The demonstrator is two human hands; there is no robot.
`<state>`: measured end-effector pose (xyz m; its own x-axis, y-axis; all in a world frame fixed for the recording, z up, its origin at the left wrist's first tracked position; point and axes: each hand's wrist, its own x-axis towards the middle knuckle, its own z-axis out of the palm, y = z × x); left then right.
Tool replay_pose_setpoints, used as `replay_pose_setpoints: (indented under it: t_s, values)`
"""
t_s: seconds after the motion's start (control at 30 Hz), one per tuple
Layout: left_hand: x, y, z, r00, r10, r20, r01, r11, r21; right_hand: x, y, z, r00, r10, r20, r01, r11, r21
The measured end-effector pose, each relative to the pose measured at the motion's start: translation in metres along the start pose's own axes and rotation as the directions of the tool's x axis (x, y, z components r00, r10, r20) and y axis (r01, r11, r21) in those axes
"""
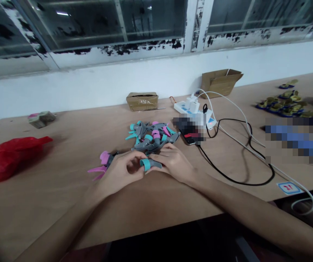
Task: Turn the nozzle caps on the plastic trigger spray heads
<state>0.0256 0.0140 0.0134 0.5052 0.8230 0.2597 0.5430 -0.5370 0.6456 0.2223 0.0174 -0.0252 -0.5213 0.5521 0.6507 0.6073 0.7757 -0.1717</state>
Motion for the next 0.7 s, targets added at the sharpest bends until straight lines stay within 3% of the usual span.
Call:
replay_pose_setpoints:
  t_s: [0.17, 0.33, 0.43, 0.7]
  values:
    - [0.001, -0.004, 0.001, 1.0, -0.01, -0.002, 0.01, 1.0, -0.001, 0.001, -0.003, -0.003, 0.999, -0.041, -0.009, 0.04, 0.994, -0.1]
    - [0.001, -0.009, -0.002, 0.978, -0.068, 0.195, 0.113, 0.968, -0.225, -0.007, -0.003, -0.005, 0.995, -0.093, -0.029, 0.088, 0.987, -0.137]
    - [-0.001, -0.009, -0.002, 0.957, -0.086, 0.277, 0.147, 0.967, -0.207, -0.011, -0.003, -0.005, 0.988, -0.153, -0.012, 0.15, 0.98, -0.133]
    - [-0.004, 0.003, 0.003, 0.991, -0.015, 0.13, 0.011, 0.999, 0.03, -0.012, -0.002, -0.004, 0.987, -0.158, -0.03, 0.153, 0.98, -0.131]
